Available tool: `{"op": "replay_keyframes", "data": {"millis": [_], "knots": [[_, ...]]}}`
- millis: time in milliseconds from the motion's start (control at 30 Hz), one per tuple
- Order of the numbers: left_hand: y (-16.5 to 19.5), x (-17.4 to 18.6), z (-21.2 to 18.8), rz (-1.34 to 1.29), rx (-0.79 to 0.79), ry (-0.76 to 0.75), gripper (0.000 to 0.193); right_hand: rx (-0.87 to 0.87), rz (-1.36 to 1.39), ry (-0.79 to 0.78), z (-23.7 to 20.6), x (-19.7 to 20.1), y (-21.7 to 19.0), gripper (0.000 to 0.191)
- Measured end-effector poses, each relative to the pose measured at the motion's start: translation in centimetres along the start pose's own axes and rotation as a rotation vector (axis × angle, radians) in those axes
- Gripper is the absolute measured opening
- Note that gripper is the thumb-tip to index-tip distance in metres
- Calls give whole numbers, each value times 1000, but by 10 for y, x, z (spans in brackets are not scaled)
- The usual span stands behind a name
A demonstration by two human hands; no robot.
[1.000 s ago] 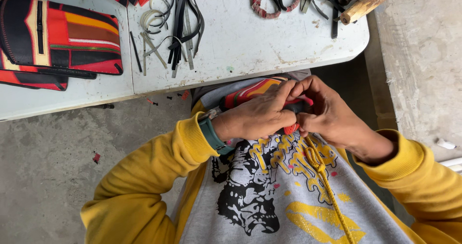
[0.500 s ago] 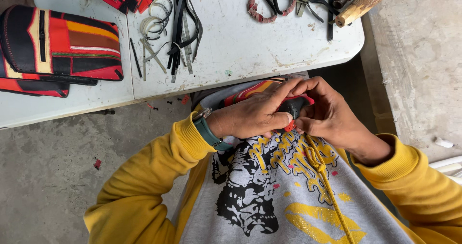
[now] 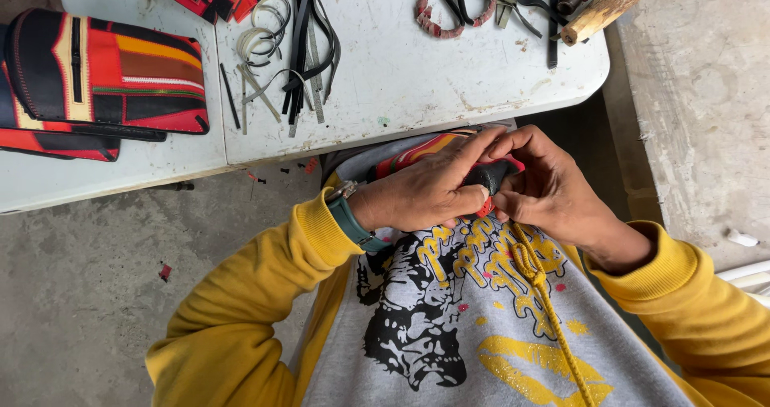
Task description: The person aligns and presses together the red and black leather upper components of a shoe, working the edges with their fingers. They then pick up leather straps from the table, apply glue from a jar, and attach a strap to the shoe upper.
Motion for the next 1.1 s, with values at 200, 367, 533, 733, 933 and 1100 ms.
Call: {"op": "replay_keyframes", "data": {"millis": [200,367,533,733,933,1100], "knots": [[-1,-7,-1,124,-81,146,82,147,-186,28,5,-11,-6,48],[-23,-6,6,-288,362,-20,73,140,-217,84,17,-9,-5,44],[-9,16,8,-507,198,-113,75,-36,207,-82,19,7,-2,49],[-4,14,6,-376,157,-68,80,79,111,-77,15,13,-1,50],[1,12,3,-368,164,-108,83,39,96,-75,11,11,-3,48],[0,12,2,5,-7,76,83,43,12,-15,7,9,4,45]]}}
Point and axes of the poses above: each hand's wrist, its own z-axis towards the middle knuckle, its own x-axis out of the back of the hand, y = z × x, the point moved 8 cm from there along z, towards the middle knuckle, and after that the axes turned 10 degrees about z, right-handed, at the moved point
